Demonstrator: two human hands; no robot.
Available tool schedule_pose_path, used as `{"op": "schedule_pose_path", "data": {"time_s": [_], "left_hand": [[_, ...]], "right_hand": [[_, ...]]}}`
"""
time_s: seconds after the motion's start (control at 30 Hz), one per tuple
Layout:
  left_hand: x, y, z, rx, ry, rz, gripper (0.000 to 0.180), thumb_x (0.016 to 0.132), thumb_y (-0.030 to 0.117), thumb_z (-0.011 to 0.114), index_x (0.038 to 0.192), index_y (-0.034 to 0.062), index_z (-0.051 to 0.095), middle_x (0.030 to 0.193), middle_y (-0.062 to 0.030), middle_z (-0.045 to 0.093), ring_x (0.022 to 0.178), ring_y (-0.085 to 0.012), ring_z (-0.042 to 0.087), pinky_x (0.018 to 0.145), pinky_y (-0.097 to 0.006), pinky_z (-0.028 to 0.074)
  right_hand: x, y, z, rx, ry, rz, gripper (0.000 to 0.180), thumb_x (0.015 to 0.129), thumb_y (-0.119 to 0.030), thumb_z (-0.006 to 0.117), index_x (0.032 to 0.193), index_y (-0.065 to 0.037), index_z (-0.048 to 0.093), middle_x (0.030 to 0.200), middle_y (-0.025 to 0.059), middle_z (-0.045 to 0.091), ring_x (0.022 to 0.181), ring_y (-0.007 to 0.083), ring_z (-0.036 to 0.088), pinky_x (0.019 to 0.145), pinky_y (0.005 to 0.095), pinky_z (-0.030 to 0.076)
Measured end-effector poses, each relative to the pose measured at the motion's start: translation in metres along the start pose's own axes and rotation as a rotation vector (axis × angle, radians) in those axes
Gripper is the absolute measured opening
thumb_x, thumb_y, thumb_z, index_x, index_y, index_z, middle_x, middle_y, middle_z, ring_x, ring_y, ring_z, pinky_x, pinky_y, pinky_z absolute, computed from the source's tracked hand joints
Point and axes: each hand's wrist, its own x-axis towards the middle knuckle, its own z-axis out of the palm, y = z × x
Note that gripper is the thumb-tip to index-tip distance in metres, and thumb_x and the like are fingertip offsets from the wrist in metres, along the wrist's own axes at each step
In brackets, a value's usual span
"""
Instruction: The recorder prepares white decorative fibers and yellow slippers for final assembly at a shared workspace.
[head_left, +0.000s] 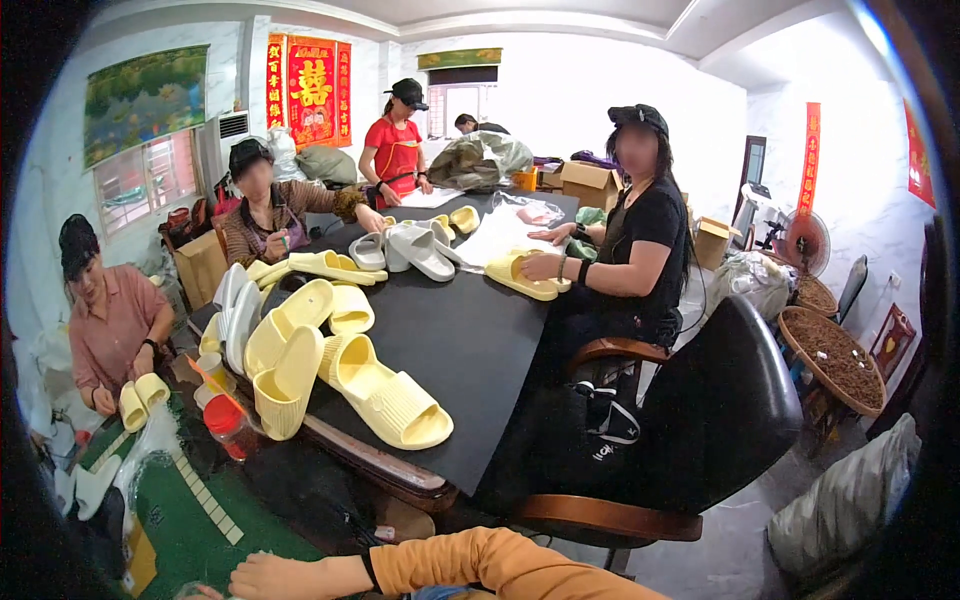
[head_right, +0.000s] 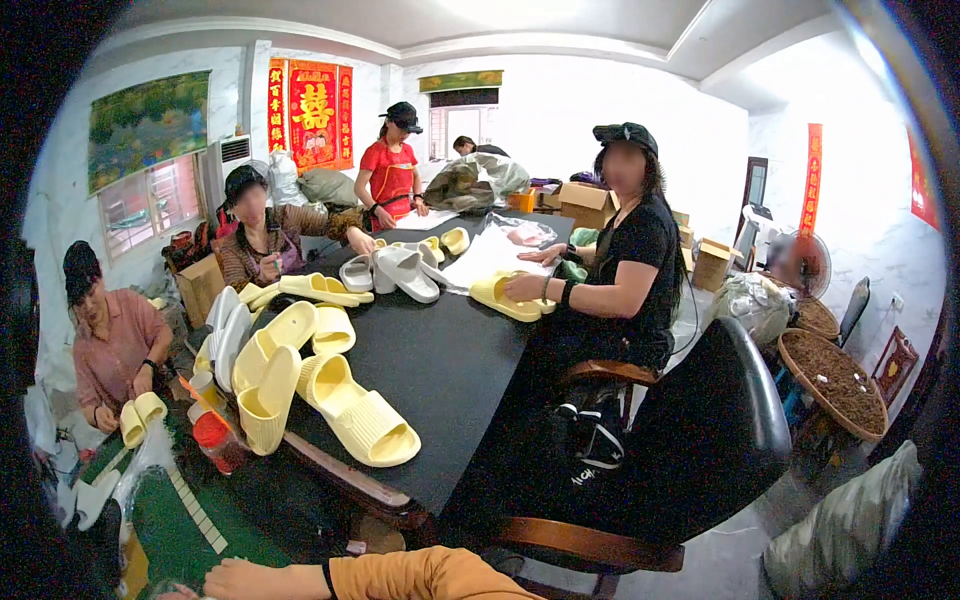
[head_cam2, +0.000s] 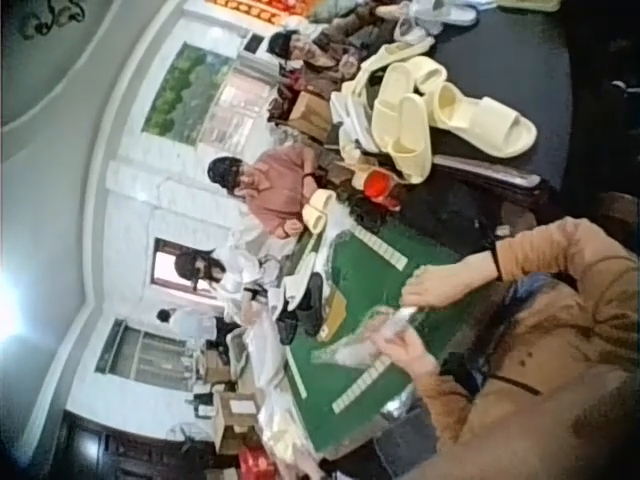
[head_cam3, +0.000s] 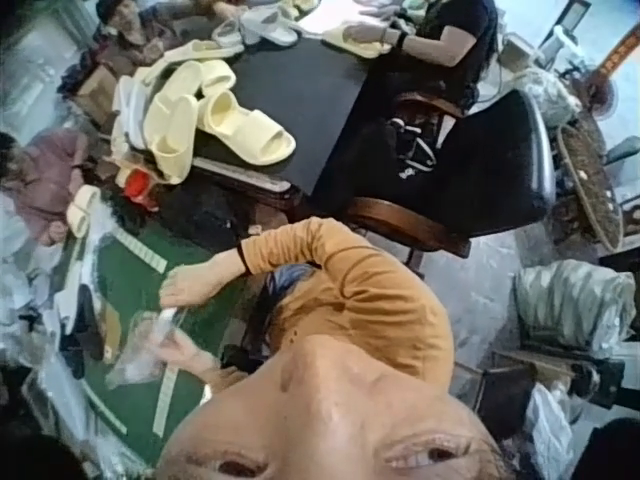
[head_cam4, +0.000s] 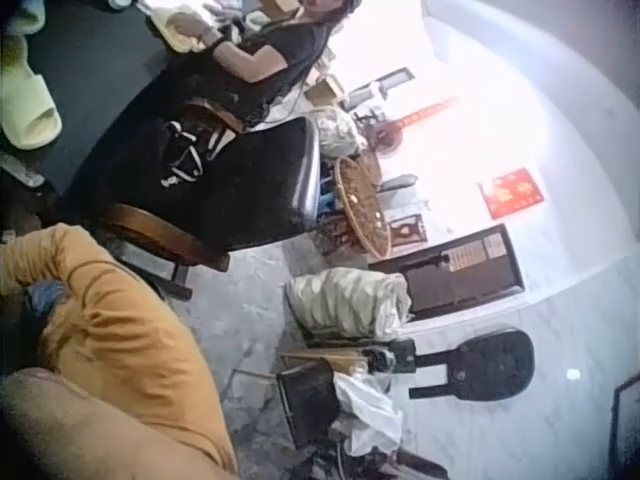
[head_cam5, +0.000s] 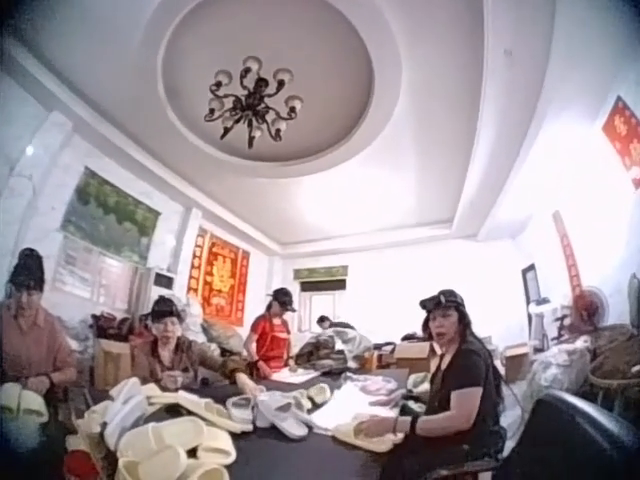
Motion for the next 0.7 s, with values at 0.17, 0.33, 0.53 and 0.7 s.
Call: {"op": "schedule_pose_path", "data": {"time_s": [0.17, 0.33, 0.53, 0.7], "left_hand": [[-0.039, 0.048, 0.076, -0.240, 0.155, -0.583, 0.061, 0.087, -0.004, 0.057, 0.144, -0.0008, 0.033, 0.133, -0.0177, 0.048, 0.116, -0.0311, 0.052, 0.099, -0.041, 0.046], [-0.023, 0.059, 0.050, -1.224, 0.053, -0.805, 0.032, 0.092, -0.002, 0.052, 0.124, -0.0034, 0.051, 0.122, -0.0182, 0.053, 0.111, -0.0306, 0.052, 0.105, -0.043, 0.040], [-0.023, 0.078, 0.050, -0.982, 0.242, -0.518, 0.021, 0.096, 0.004, 0.048, 0.114, -0.0035, 0.055, 0.115, -0.0192, 0.056, 0.119, -0.0334, 0.047, 0.109, -0.049, 0.037], [-0.025, 0.071, 0.061, -0.968, 0.152, -0.463, 0.017, 0.097, 0.011, 0.050, 0.106, -0.0016, 0.056, 0.109, -0.0152, 0.059, 0.112, -0.0324, 0.051, 0.106, -0.050, 0.039]], "right_hand": [[-0.017, 0.001, 0.025, -0.320, -0.230, -0.041, 0.022, 0.084, -0.019, 0.058, 0.100, -0.003, 0.055, 0.099, 0.0103, 0.058, 0.089, 0.0292, 0.059, 0.078, 0.0414, 0.045], [-0.021, -0.009, -0.002, -0.140, -0.096, -0.172, 0.057, 0.068, -0.028, 0.074, 0.114, -0.001, 0.054, 0.122, 0.0151, 0.052, 0.111, 0.0284, 0.050, 0.094, 0.0449, 0.037], [-0.031, -0.021, -0.028, 0.119, 0.146, 0.028, 0.092, 0.064, -0.036, 0.082, 0.141, -0.009, 0.037, 0.145, 0.0239, 0.030, 0.138, 0.0403, 0.026, 0.107, 0.0515, 0.027], [-0.050, -0.003, -0.002, 1.045, -0.079, 0.439, 0.116, 0.073, -0.021, 0.080, 0.154, -0.020, -0.003, 0.141, 0.0183, 0.031, 0.126, 0.0305, 0.039, 0.096, 0.0409, 0.044]]}}
